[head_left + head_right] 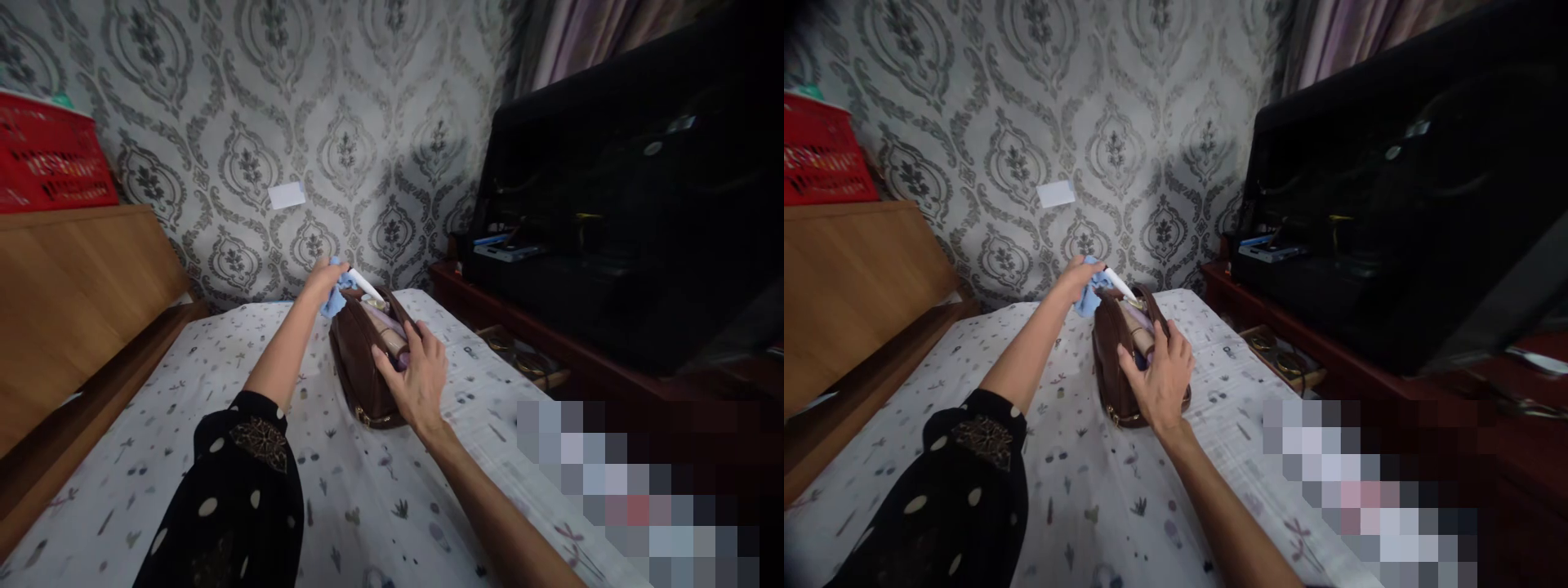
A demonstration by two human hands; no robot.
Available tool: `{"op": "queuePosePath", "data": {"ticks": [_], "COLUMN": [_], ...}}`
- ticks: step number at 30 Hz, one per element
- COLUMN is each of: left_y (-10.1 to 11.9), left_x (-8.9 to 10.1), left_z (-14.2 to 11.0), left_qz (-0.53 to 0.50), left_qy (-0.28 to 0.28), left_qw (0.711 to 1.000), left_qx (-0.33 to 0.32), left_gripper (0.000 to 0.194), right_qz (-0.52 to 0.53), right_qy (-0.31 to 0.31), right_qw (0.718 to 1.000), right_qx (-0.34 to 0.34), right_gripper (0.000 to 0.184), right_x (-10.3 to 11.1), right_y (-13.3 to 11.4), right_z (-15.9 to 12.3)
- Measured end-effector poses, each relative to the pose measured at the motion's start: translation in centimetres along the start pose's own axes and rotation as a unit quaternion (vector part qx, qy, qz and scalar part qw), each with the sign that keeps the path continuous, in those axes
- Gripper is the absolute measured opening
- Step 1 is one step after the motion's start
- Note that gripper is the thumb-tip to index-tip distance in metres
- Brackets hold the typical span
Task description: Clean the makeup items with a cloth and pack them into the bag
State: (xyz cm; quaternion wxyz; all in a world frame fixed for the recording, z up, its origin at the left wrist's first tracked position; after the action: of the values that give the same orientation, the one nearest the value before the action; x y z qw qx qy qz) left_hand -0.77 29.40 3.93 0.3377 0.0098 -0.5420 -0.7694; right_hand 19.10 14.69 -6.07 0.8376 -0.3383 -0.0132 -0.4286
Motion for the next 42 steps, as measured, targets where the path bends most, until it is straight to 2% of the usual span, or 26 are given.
{"op": "queuePosePath", "data": {"ticks": [3, 6, 12, 17, 22, 25, 33, 36, 42], "left_y": [-0.3, -0.3, 1.1, 2.1, 2.4, 2.5, 2.5, 2.3, 2.6], "left_x": [0.2, -0.8, -2.7, -2.6, -2.2, -2.4, -1.5, -1.9, -3.1], "left_z": [-0.4, -1.8, -4.0, -5.1, -6.4, -6.7, -5.2, -5.1, -5.2], "left_qz": [0.057, 0.12, 0.269, 0.331, 0.345, 0.353, 0.312, 0.281, 0.216], "left_qy": [-0.013, -0.035, -0.081, -0.108, -0.14, -0.146, -0.139, -0.176, -0.263], "left_qw": [0.998, 0.992, 0.959, 0.933, 0.914, 0.907, 0.923, 0.925, 0.921], "left_qx": [0.03, 0.029, -0.034, -0.093, -0.161, -0.18, -0.175, -0.189, -0.189], "left_gripper": [0.009, 0.011, 0.017, 0.016, 0.02, 0.02, 0.03, 0.03, 0.019], "right_qz": [0.003, 0.004, 0.011, 0.007, 0.003, -0.001, 0.0, 0.006, 0.008], "right_qy": [0.007, 0.016, 0.008, 0.004, 0.006, 0.003, 0.003, 0.009, 0.005], "right_qw": [1.0, 1.0, 1.0, 1.0, 1.0, 1.0, 1.0, 1.0, 1.0], "right_qx": [0.005, 0.01, 0.014, 0.009, 0.013, 0.013, 0.013, 0.014, 0.01], "right_gripper": [0.073, 0.071, 0.069, 0.071, 0.07, 0.072, 0.071, 0.069, 0.071], "right_x": [0.0, 0.1, 0.0, 0.0, 0.0, 0.1, 0.0, 0.0, 0.0], "right_y": [0.0, 0.0, 0.0, 0.0, -0.2, -0.2, -0.1, -0.1, 0.0], "right_z": [0.0, -0.1, 0.0, -0.1, 0.0, 0.1, 0.1, 0.0, 0.0]}}
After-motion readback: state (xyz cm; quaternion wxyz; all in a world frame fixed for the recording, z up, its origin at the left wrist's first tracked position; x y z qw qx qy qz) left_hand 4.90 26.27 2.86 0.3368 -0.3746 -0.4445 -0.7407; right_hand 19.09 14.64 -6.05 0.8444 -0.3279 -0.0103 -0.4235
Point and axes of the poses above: each hand's wrist, its own z-axis towards the middle knuckle, its own x-axis out of the back of the hand, y = z × x, the point moved 5 cm from there along z, towards the middle knuckle, and after that the axes turned 9 degrees about y, right-handed, at the moved point
